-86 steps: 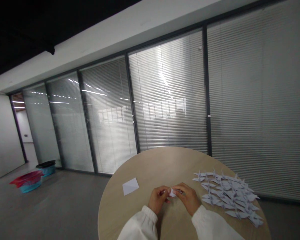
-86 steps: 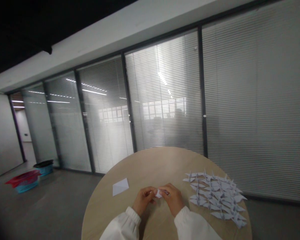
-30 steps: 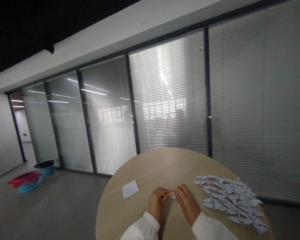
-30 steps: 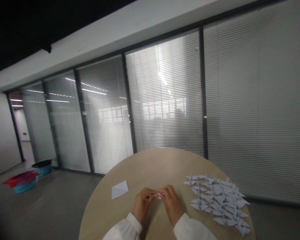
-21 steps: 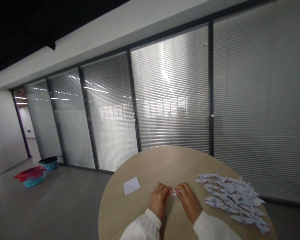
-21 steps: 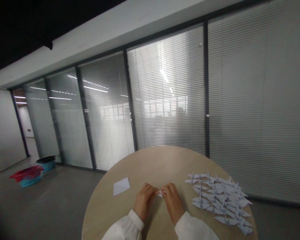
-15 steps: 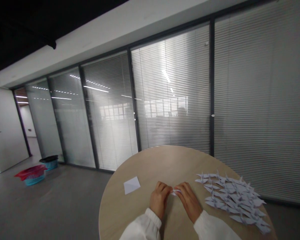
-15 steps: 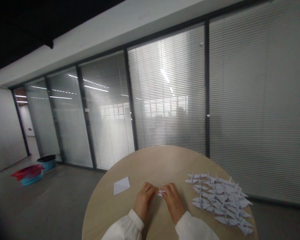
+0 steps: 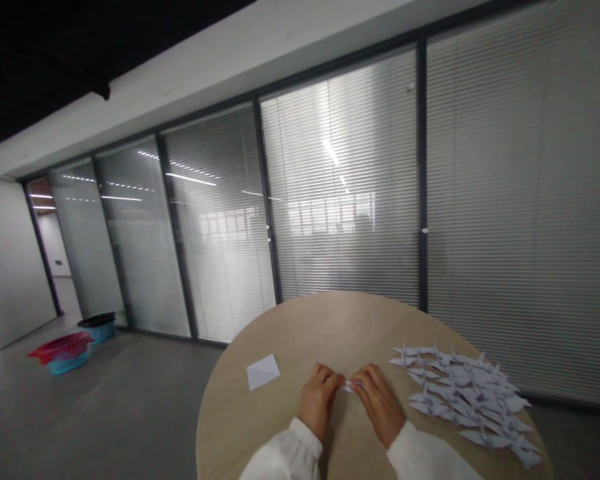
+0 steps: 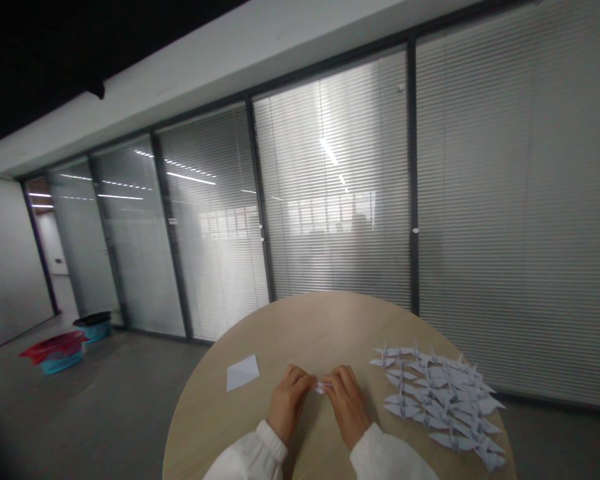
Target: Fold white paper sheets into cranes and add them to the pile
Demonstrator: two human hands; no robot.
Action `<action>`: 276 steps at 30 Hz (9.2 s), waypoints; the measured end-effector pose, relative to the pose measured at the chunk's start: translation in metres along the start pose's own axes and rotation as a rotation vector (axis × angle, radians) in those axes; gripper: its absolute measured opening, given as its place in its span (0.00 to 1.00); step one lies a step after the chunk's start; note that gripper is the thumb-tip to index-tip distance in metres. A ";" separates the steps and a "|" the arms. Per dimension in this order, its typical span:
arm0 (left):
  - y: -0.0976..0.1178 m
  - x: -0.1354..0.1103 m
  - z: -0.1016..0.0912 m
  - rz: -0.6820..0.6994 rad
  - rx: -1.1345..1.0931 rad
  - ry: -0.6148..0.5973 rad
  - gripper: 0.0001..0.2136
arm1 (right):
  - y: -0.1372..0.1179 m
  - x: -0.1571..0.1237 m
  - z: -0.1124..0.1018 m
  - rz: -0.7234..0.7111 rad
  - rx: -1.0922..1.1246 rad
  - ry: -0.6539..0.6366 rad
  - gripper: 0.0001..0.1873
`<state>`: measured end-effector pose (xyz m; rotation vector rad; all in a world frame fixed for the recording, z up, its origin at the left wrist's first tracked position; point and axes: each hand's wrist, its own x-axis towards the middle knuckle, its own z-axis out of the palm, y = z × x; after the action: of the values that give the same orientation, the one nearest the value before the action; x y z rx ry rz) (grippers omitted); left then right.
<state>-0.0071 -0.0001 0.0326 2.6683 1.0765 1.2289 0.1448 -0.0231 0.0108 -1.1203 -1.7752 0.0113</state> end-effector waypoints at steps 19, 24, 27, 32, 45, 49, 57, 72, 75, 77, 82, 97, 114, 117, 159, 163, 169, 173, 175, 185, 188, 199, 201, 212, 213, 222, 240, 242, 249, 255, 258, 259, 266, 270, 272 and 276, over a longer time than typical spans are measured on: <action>-0.007 0.001 0.007 -0.067 -0.137 -0.129 0.09 | 0.003 0.002 -0.002 0.090 0.038 -0.168 0.15; -0.008 0.000 0.012 -0.110 -0.220 -0.116 0.08 | 0.005 0.005 -0.004 0.110 0.087 -0.177 0.16; -0.009 -0.001 0.015 -0.152 -0.292 -0.114 0.09 | 0.009 0.004 -0.003 0.163 0.129 -0.161 0.15; -0.005 -0.002 0.014 -0.217 -0.454 -0.128 0.11 | 0.018 0.004 0.008 0.393 0.500 -0.174 0.14; -0.004 0.002 0.010 -0.146 -0.510 -0.166 0.09 | 0.022 0.001 0.018 0.798 1.141 -0.257 0.12; -0.009 0.001 0.013 -0.197 -0.462 -0.150 0.08 | 0.027 0.000 0.025 0.783 1.061 -0.281 0.17; -0.012 0.000 0.021 -0.407 -0.591 -0.096 0.11 | 0.008 0.007 0.001 0.443 0.609 -0.020 0.16; -0.011 0.000 0.022 -0.448 -0.642 -0.077 0.08 | 0.001 0.007 -0.005 0.201 0.233 -0.056 0.12; -0.012 0.000 0.023 -0.471 -0.657 -0.090 0.09 | 0.003 0.006 -0.005 0.155 0.136 -0.047 0.11; -0.013 0.000 0.024 -0.477 -0.697 -0.104 0.10 | 0.005 0.005 -0.004 0.130 0.082 -0.048 0.12; -0.016 -0.001 0.027 -0.494 -0.810 -0.144 0.13 | 0.008 0.003 -0.003 0.077 -0.011 -0.052 0.11; -0.016 0.002 0.022 -0.682 -0.989 -0.201 0.16 | 0.010 0.005 -0.008 -0.059 0.028 -0.146 0.11; -0.019 0.004 0.018 -0.644 -0.981 -0.103 0.18 | 0.001 0.008 -0.016 -0.056 0.204 -0.185 0.17; -0.014 0.004 0.016 -0.508 -0.840 -0.053 0.16 | 0.001 0.007 -0.013 0.112 0.213 -0.095 0.15; -0.004 -0.003 0.006 -0.118 -0.220 -0.102 0.14 | 0.003 0.000 -0.005 0.033 -0.043 -0.176 0.12; -0.001 -0.004 0.004 -0.098 -0.186 -0.093 0.14 | 0.000 0.000 -0.005 0.038 -0.069 -0.199 0.13; -0.004 -0.002 0.002 -0.100 -0.203 -0.104 0.13 | 0.002 0.000 -0.002 0.047 -0.065 -0.165 0.13; -0.005 -0.002 0.003 -0.152 -0.207 -0.091 0.13 | 0.005 0.000 -0.001 0.052 -0.039 -0.144 0.13; -0.006 -0.002 0.003 -0.174 -0.215 -0.087 0.13 | 0.006 0.000 -0.002 0.046 -0.032 -0.148 0.14; -0.007 -0.001 0.004 -0.218 -0.317 -0.123 0.13 | 0.000 0.001 -0.009 -0.022 -0.058 -0.179 0.14; -0.008 -0.002 0.006 -0.243 -0.360 -0.129 0.13 | 0.000 0.001 -0.008 -0.014 -0.053 -0.188 0.13; -0.008 -0.002 0.022 -0.420 -0.842 -0.058 0.22 | 0.004 0.004 -0.007 0.111 0.085 -0.112 0.11; -0.009 -0.002 0.024 -0.457 -0.907 -0.046 0.22 | 0.003 0.004 -0.007 0.114 0.111 -0.108 0.11; -0.013 -0.002 0.032 -0.514 -0.815 -0.029 0.15 | 0.005 0.002 -0.001 0.039 0.089 -0.039 0.06; -0.013 -0.003 0.032 -0.517 -0.799 -0.036 0.15 | 0.004 0.002 -0.001 0.040 0.089 -0.041 0.06; -0.010 -0.001 0.023 -0.522 -0.678 -0.048 0.11 | 0.005 0.003 0.002 0.085 0.142 -0.087 0.04; -0.010 -0.003 0.027 -0.520 -0.733 -0.069 0.12 | 0.002 0.003 -0.001 0.109 0.148 -0.063 0.04; -0.012 -0.003 0.028 -0.517 -0.726 -0.063 0.12 | 0.003 0.003 -0.001 0.116 0.147 -0.060 0.04; -0.011 -0.003 0.026 -0.527 -0.706 -0.042 0.10 | 0.003 0.004 -0.001 0.131 0.169 -0.084 0.03; -0.009 -0.001 0.024 -0.532 -0.695 -0.059 0.08 | 0.005 0.003 0.001 0.128 0.162 -0.110 0.06; -0.009 -0.001 0.024 -0.530 -0.680 -0.059 0.08 | 0.005 0.002 0.001 0.093 0.133 -0.117 0.06; -0.010 -0.001 0.025 -0.529 -0.681 -0.059 0.07 | 0.006 0.001 0.001 0.080 0.118 -0.119 0.06; -0.013 -0.004 0.030 -0.531 -0.735 -0.087 0.11 | 0.007 -0.001 0.001 -0.033 -0.094 -0.096 0.06; -0.011 -0.003 0.030 -0.577 -0.786 -0.109 0.11 | 0.005 -0.001 0.000 -0.104 -0.247 -0.098 0.04; -0.009 -0.002 0.029 -0.614 -0.841 -0.100 0.11 | 0.002 -0.001 -0.001 -0.133 -0.302 -0.101 0.04; -0.010 0.000 0.030 -0.675 -0.959 -0.071 0.13 | -0.002 0.000 -0.003 -0.194 -0.318 -0.099 0.04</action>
<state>0.0073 0.0153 0.0087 1.4593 0.9084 1.0803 0.1460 -0.0259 0.0131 -1.1798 -2.0169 -0.3488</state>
